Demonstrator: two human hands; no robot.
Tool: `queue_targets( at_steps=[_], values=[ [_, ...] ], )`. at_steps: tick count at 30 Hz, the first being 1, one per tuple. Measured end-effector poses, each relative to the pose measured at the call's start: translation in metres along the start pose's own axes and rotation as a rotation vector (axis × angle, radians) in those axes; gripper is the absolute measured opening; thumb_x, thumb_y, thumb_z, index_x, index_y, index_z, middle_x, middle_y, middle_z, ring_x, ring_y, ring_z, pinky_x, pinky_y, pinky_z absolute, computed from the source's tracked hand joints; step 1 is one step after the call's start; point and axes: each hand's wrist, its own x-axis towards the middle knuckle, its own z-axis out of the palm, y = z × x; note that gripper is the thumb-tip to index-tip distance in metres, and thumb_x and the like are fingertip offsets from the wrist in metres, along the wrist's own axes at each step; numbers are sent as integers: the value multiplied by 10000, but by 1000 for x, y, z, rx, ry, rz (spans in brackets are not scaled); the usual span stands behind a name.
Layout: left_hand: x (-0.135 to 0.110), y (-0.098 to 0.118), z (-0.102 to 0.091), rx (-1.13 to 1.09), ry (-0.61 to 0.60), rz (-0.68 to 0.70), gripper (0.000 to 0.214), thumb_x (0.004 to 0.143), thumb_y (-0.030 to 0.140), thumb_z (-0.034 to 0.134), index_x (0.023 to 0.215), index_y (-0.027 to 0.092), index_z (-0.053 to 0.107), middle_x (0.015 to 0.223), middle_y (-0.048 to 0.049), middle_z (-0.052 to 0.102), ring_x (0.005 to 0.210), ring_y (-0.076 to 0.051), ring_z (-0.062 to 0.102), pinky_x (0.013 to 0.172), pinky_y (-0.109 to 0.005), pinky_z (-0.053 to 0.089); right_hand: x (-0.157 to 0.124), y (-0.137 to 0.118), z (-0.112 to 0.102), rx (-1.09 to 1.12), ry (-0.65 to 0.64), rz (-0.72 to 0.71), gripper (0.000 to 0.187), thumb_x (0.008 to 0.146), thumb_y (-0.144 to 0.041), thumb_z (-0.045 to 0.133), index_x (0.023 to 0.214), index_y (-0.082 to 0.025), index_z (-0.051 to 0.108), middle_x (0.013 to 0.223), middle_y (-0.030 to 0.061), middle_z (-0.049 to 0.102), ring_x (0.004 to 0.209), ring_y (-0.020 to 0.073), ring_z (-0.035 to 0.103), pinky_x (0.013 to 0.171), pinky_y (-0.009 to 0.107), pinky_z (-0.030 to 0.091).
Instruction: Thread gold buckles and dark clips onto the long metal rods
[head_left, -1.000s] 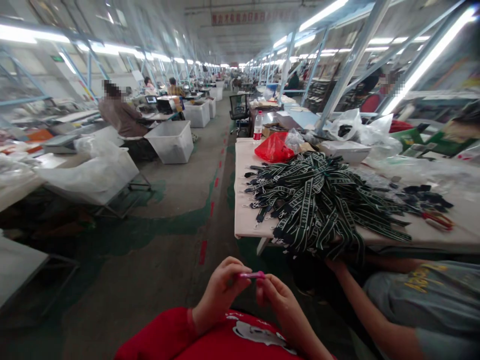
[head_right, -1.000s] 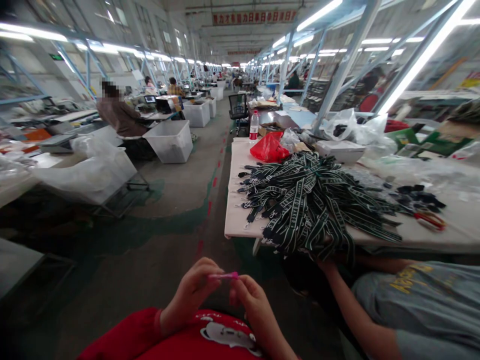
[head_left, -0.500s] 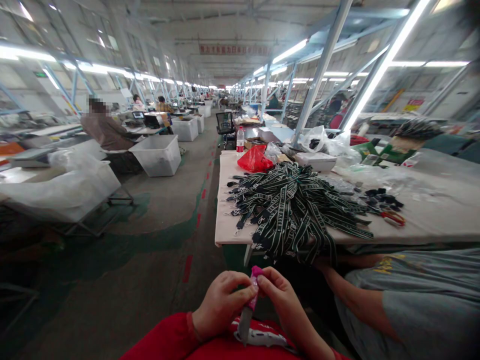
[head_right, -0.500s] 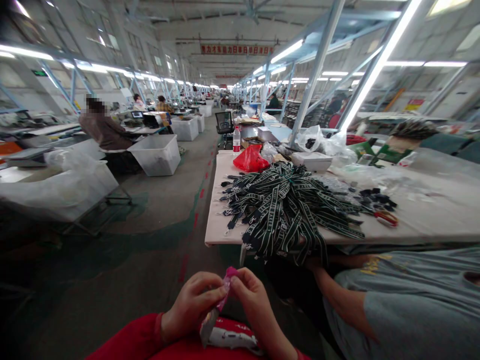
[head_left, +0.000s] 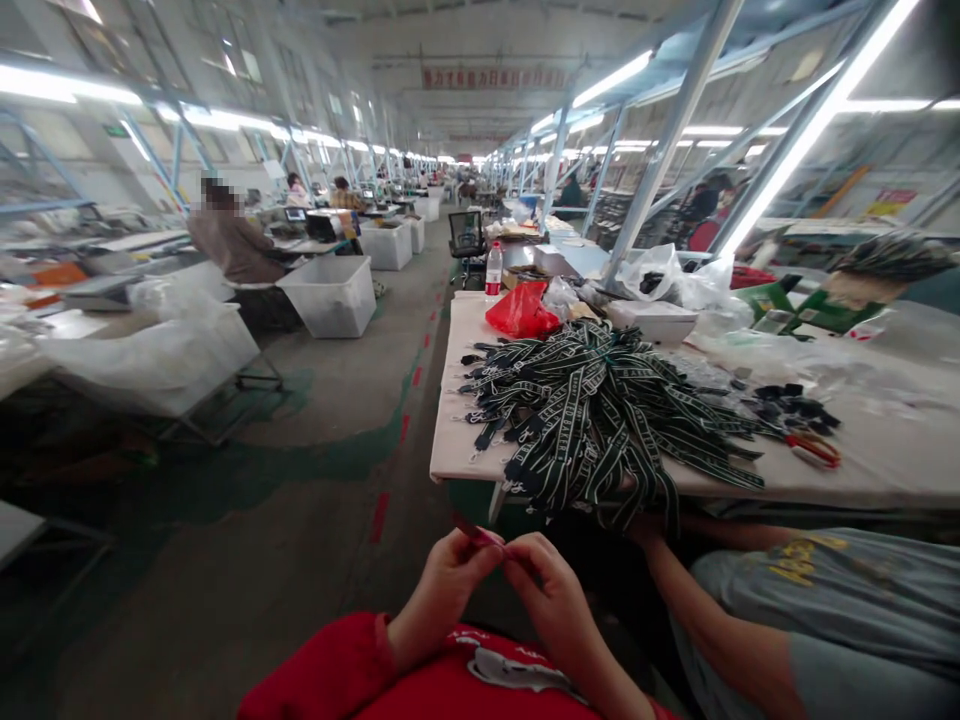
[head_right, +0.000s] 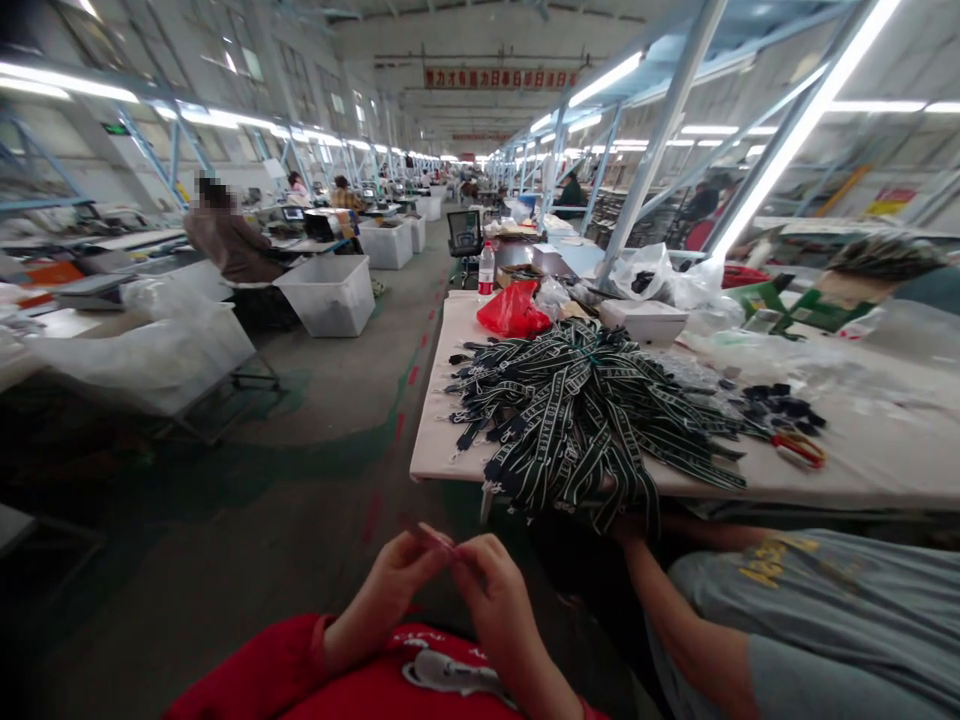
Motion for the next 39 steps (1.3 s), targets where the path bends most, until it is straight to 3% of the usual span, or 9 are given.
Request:
queue_targets(
  at_steps=[3,9,15,19,24,28,31,34,39],
  values=[
    [-1,3,-1,-26,14,-127,309,672,394,689,764,115,594,682,7,555,641,-104,459,627,-215,370,2,6,10,52,-19,81,288,831,-425,482,757,-159,566,669,3,506,626,128,464,570,229,376],
    [0,-5,-15,-45,35,-167,414,629,462,703,767,111,532,630,33,483,564,-79,382,528,-203,296,3,9,30,210,-37,228,405,773,-536,505,739,-137,567,577,-21,466,541,108,401,502,229,329],
    [5,-6,-34,-42,66,-208,457,601,488,709,778,127,493,619,47,466,518,-67,363,490,-203,265,6,9,40,397,-20,292,616,718,-614,531,1123,-150,547,670,18,584,636,164,522,609,280,410],
    [9,-1,-48,-93,25,-307,446,612,456,707,811,134,471,617,52,469,486,-51,348,470,-193,231,12,7,45,385,7,278,599,775,-657,384,915,-136,646,729,66,619,701,190,544,633,295,413],
    [16,6,-65,-91,-21,-343,415,613,424,710,793,145,461,582,69,437,462,-44,336,452,-193,201,24,0,63,243,-9,247,442,737,-582,528,735,-144,585,612,0,534,582,127,455,554,246,354],
    [23,8,-78,-57,-73,-300,403,617,413,710,773,145,453,588,75,424,467,-40,330,456,-192,214,32,0,88,239,23,266,443,749,-591,499,634,-163,499,543,-47,410,517,94,351,482,225,279],
    [29,5,-89,-28,-52,-318,417,620,446,698,766,147,446,572,80,414,462,-44,326,454,-194,221,40,1,105,304,68,309,470,721,-628,503,612,-171,478,530,-54,376,505,90,324,462,222,259],
    [34,5,-101,-12,16,-357,446,610,495,690,751,152,442,575,77,420,466,-49,335,461,-196,235,50,3,113,336,32,351,508,710,-661,481,575,-172,470,486,-48,389,472,91,335,458,226,274],
    [39,11,-113,-2,84,-373,454,591,508,703,727,148,462,575,64,440,482,-58,352,475,-202,238,60,6,109,412,-21,382,585,751,-689,378,783,-149,600,581,9,541,554,137,472,533,252,370]
  ],
)
